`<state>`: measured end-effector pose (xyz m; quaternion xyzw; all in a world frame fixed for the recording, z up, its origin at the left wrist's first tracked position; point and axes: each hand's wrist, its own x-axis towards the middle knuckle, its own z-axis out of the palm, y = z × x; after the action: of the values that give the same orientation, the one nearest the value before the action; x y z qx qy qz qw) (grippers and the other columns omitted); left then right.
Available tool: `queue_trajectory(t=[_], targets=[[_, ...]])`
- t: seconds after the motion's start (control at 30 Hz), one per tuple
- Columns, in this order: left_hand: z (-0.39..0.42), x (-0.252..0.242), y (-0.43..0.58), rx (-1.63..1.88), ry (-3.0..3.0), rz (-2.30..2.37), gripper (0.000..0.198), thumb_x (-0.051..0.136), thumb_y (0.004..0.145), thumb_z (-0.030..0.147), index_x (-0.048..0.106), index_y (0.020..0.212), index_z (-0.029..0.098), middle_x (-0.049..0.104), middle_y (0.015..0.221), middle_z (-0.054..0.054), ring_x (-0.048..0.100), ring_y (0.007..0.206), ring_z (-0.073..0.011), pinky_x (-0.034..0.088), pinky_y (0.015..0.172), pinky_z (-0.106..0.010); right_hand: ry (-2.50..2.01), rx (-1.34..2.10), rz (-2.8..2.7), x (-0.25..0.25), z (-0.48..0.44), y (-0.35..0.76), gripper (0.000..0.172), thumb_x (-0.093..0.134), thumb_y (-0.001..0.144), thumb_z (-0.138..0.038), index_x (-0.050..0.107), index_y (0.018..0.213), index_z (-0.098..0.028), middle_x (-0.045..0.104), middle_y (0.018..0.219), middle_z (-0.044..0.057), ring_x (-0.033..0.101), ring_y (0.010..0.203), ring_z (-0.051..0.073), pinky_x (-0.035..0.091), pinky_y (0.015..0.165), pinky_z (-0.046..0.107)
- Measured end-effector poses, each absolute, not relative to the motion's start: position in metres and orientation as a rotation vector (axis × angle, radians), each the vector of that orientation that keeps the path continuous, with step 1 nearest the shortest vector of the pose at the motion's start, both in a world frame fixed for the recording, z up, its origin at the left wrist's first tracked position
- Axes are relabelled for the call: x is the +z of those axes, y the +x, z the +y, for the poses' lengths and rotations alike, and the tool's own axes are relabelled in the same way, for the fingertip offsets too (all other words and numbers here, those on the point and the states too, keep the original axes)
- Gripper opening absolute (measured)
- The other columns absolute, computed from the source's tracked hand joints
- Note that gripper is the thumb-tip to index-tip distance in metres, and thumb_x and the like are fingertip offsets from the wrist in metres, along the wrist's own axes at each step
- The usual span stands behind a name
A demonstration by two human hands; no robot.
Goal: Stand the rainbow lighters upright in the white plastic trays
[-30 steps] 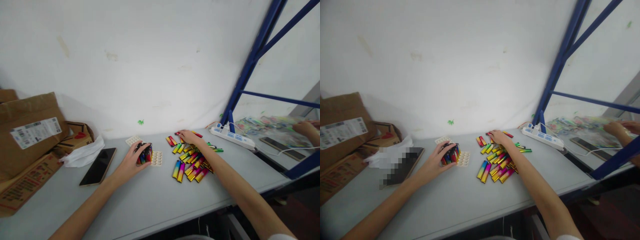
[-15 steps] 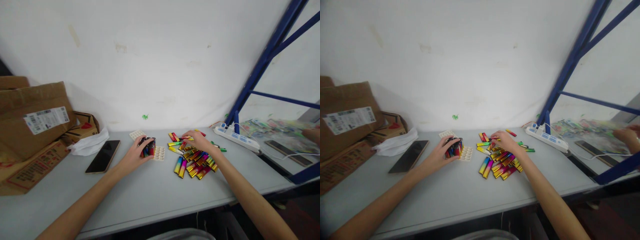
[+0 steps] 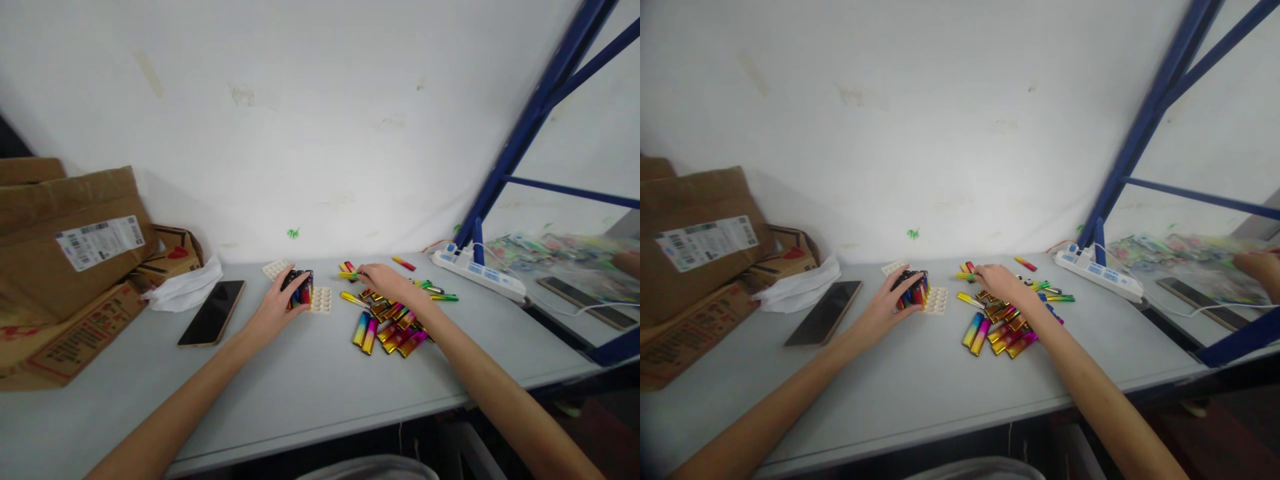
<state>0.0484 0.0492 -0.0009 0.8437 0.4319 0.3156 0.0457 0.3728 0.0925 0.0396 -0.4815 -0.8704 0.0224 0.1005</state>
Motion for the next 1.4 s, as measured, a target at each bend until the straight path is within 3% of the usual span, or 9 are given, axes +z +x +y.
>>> queue_trajectory(t=[0.3,0.43,0.53,0.63,0.83,0.93,1.07,1.2,1.4], targets=[[0.037,0.032,0.045,1.023,2.608,1.266,0.061,0.072,0.090,0.045,0.053,0.145,0.027,0.040,0.160,-0.014,0.040,0.148,-0.0336,0.037,0.121,-0.054,-0.912,0.798,-2.118,0.078,0.063,0.343,0.033,0.069,0.092,-0.050,0.072,0.101,-0.019,0.071,0.082,0.003,0.063,0.071,0.015,0.049,0.065,0.027],[0.013,0.056,0.060,1.299,2.537,1.212,0.035,0.069,0.094,0.042,0.068,0.123,0.023,0.068,0.126,-0.011,0.062,0.122,-0.0274,0.048,0.110,-0.044,-0.775,0.959,-2.101,0.084,0.046,0.319,0.034,0.075,0.087,-0.052,0.070,0.090,-0.018,0.064,0.070,-0.002,0.056,0.065,0.012,0.045,0.061,0.026],[0.003,0.061,0.070,1.197,2.418,1.117,0.030,0.072,0.092,0.042,0.072,0.112,0.021,0.075,0.098,-0.006,0.068,0.090,-0.0214,0.055,0.088,-0.035,-0.725,0.942,-2.082,0.083,0.037,0.304,0.033,0.076,0.087,-0.051,0.070,0.087,-0.018,0.062,0.067,-0.003,0.053,0.063,0.011,0.042,0.059,0.025],[0.002,0.055,0.077,0.992,2.162,1.033,0.026,0.064,0.096,0.044,0.069,0.098,0.019,0.071,0.079,-0.002,0.067,0.072,-0.0175,0.055,0.074,-0.030,-0.729,0.943,-2.005,0.077,0.036,0.297,0.034,0.077,0.086,-0.051,0.069,0.088,-0.019,0.063,0.068,-0.003,0.056,0.063,0.011,0.042,0.058,0.023],[0.004,0.039,0.083,0.921,1.533,0.768,0.041,0.066,0.093,0.052,0.045,0.111,0.022,0.073,0.096,-0.007,0.070,0.072,-0.0173,0.052,0.058,-0.027,-0.929,0.807,-1.901,0.038,0.062,0.309,0.042,0.049,0.102,-0.057,0.064,0.096,-0.019,0.069,0.073,0.001,0.061,0.062,0.014,0.049,0.061,0.027],[0.005,0.035,0.084,0.921,1.376,0.776,0.037,0.069,0.091,0.045,0.040,0.101,0.024,0.065,0.082,0.003,0.054,0.057,-0.0088,0.041,0.051,-0.020,-0.993,0.521,-2.148,0.010,0.071,0.315,0.035,0.057,0.100,-0.049,0.067,0.110,-0.017,0.075,0.105,0.011,0.070,0.090,0.021,0.056,0.085,0.037],[0.011,0.029,0.084,0.898,1.194,0.803,0.034,0.064,0.090,0.050,0.044,0.095,0.024,0.042,0.062,0.011,0.034,0.046,-0.0071,0.026,0.044,-0.017,-0.983,0.393,-2.373,-0.013,0.071,0.313,0.066,0.069,0.092,-0.051,0.052,0.145,-0.015,0.060,0.143,0.020,0.058,0.132,0.032,0.047,0.110,0.048],[0.013,0.028,0.084,0.867,1.229,0.857,0.048,0.059,0.088,0.066,0.053,0.082,0.018,0.037,0.060,0.008,0.032,0.047,-0.0077,0.029,0.044,-0.020,-1.069,0.321,-2.435,-0.011,0.066,0.305,0.080,0.076,0.086,-0.054,0.048,0.150,-0.015,0.061,0.140,0.021,0.058,0.131,0.035,0.047,0.110,0.049],[0.012,0.025,0.084,0.976,1.456,1.098,0.056,0.059,0.085,0.069,0.039,0.061,0.022,0.029,0.052,0.009,0.024,0.045,-0.0073,0.020,0.043,-0.022,-1.175,0.306,-2.410,-0.001,0.051,0.296,0.089,0.080,0.082,-0.054,0.045,0.153,-0.014,0.063,0.136,0.022,0.061,0.126,0.036,0.048,0.106,0.047]])
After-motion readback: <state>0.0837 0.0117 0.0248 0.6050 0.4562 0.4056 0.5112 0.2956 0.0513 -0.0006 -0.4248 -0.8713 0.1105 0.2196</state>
